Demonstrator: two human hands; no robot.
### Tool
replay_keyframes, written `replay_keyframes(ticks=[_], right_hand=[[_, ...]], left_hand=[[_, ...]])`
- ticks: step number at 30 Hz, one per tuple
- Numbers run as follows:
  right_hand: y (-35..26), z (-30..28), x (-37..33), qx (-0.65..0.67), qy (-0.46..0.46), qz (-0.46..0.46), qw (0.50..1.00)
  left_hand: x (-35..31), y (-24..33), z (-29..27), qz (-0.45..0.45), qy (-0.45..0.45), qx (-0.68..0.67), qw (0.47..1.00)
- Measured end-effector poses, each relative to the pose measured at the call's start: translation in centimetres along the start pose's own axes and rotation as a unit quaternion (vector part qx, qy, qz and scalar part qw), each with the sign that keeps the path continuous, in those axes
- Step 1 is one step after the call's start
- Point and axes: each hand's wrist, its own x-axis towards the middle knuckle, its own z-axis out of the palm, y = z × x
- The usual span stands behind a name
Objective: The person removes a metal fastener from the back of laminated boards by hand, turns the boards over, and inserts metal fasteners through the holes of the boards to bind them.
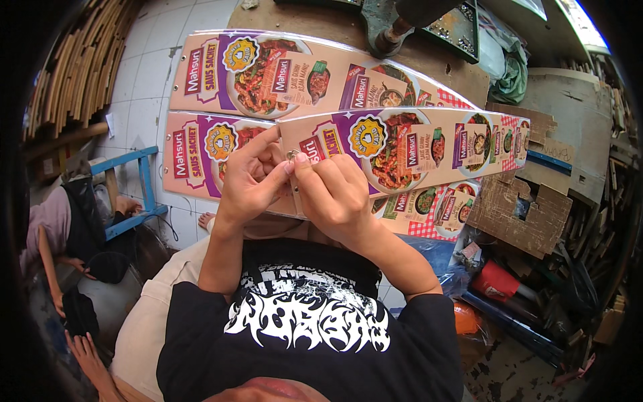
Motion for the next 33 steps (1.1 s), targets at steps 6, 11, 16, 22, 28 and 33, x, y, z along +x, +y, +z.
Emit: replay_keyframes(ticks=[6, 11, 16, 22, 28, 33], right_hand=[[-0.31, -0.25, 0.3, -0.018, -0.033, 0.012, 0.999], [-0.08, -0.14, -0.13, 0.111, 0.042, 0.137, 0.983], [-0.25, -0.47, -0.08, 0.104, 0.053, 0.155, 0.981], [0.04, -0.22, -0.17, 0.045, 0.05, 0.042, 0.997], [0.0, -0.09, -0.34, 0.004, 0.021, -0.022, 1.0], [0.03, -0.04, -0.25, -0.011, 0.005, -0.012, 1.0]], left_hand=[[0.01, 0.21, 0.24, 0.021, 0.004, 0.029, 0.999], [-0.21, 0.26, 0.1, 0.017, 0.001, -0.01, 1.0], [-0.18, 0.44, 0.3, 0.009, 0.012, -0.024, 1.0], [-0.12, 0.51, 0.37, 0.015, 0.015, -0.032, 0.999], [-0.14, 0.01, -0.07, 0.017, 0.003, -0.042, 0.999], [-0.14, -0.24, -0.03, 0.007, -0.007, -0.037, 0.999]])
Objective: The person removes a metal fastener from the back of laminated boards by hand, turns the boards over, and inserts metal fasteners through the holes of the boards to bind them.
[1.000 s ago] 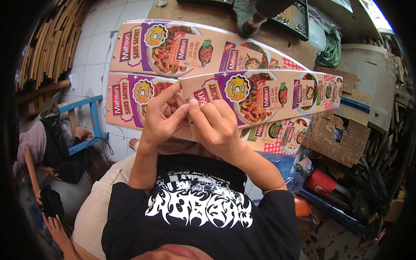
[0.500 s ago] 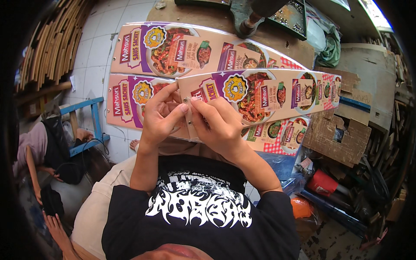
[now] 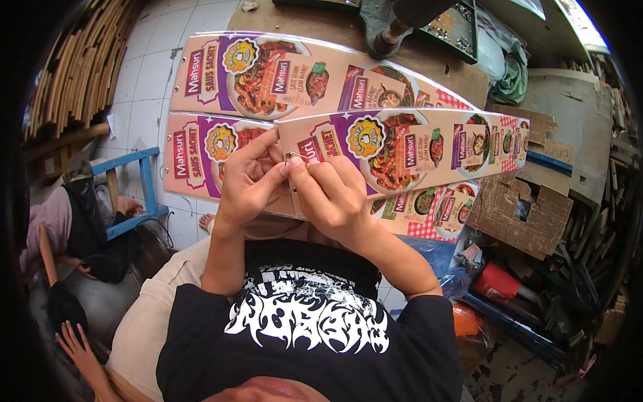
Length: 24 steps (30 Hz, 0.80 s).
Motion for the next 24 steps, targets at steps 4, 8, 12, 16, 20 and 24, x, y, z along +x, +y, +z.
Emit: replay_keyframes(ticks=[4, 8, 12, 16, 20, 24], right_hand=[[-0.09, -0.01, 0.29, 0.006, -0.014, 0.01, 1.0], [0.38, -0.08, -0.04, 0.072, 0.028, 0.093, 0.993], [0.69, 0.11, -0.56, 0.188, 0.08, 0.191, 0.96], [0.77, -0.25, -0.6, 0.253, 0.107, 0.22, 0.936], [0.73, -0.28, -0.53, 0.248, 0.097, 0.218, 0.939], [0.06, -0.47, -0.47, 0.149, 0.077, 0.199, 0.966]], left_hand=[[-0.12, -0.18, -0.12, 0.018, 0.004, 0.036, 0.999], [-0.12, 0.05, 0.25, 0.021, 0.007, 0.016, 1.0], [-0.16, 0.41, 0.38, 0.002, 0.015, 0.007, 1.0], [-0.14, 0.31, 0.43, 0.006, 0.015, -0.016, 1.0], [-0.16, 0.04, 0.27, 0.013, 0.013, -0.018, 1.0], [-0.2, 0.49, 0.25, -0.006, 0.006, -0.029, 1.0]])
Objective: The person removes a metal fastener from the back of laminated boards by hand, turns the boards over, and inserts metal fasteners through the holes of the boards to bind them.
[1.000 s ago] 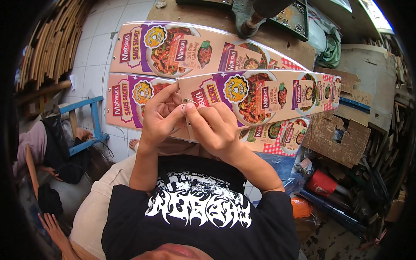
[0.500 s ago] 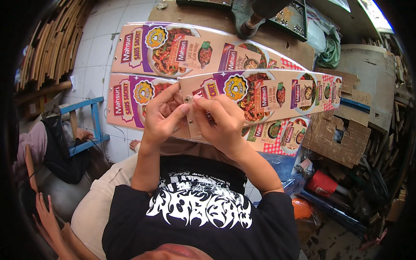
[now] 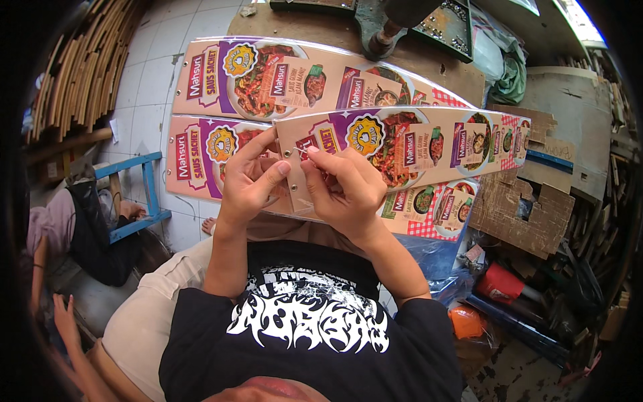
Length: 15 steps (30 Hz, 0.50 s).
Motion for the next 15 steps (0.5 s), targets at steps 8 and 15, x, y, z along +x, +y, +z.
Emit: replay_keyframes(ticks=[8, 15], right_hand=[[0.52, 0.68, 0.14, -0.042, 0.02, -0.103, 0.994], [0.58, 0.64, 0.11, -0.051, 0.013, -0.1, 0.994]], left_hand=[[0.19, -0.45, 0.33, 0.026, 0.021, 0.004, 0.999], [0.1, -0.49, -0.19, 0.003, 0.007, 0.001, 1.0]])
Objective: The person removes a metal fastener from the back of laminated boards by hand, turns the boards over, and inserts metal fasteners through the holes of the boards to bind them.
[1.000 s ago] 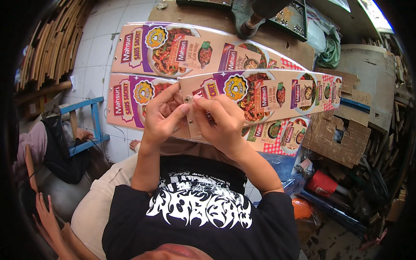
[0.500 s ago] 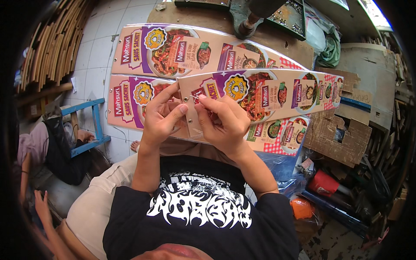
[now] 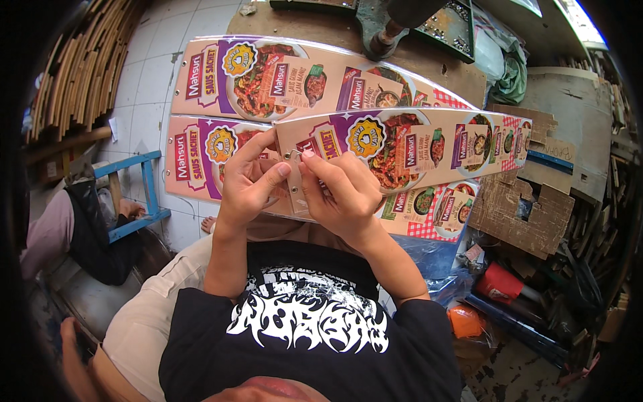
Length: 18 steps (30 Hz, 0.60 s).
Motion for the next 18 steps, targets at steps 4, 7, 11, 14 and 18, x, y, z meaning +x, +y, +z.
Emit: replay_keyframes(ticks=[4, 7, 11, 14, 18], right_hand=[[0.18, 0.18, -0.11, -0.005, -0.002, -0.014, 1.0], [0.2, 0.15, -0.04, -0.018, -0.006, -0.036, 0.999], [0.14, 0.23, -0.26, -0.03, -0.007, -0.06, 0.998], [0.03, 0.33, -0.51, -0.054, -0.017, -0.085, 0.995], [-0.11, 0.14, -0.53, -0.084, -0.027, -0.1, 0.991]], left_hand=[[0.01, -0.11, -0.2, 0.003, 0.002, 0.011, 1.0], [0.11, -0.25, -0.04, 0.008, 0.007, 0.009, 1.0], [0.05, -0.07, 0.03, 0.009, 0.014, 0.016, 1.0], [0.03, -0.53, -0.23, 0.017, 0.016, 0.022, 0.999], [0.11, -0.49, -0.1, 0.017, 0.008, 0.011, 1.0]])
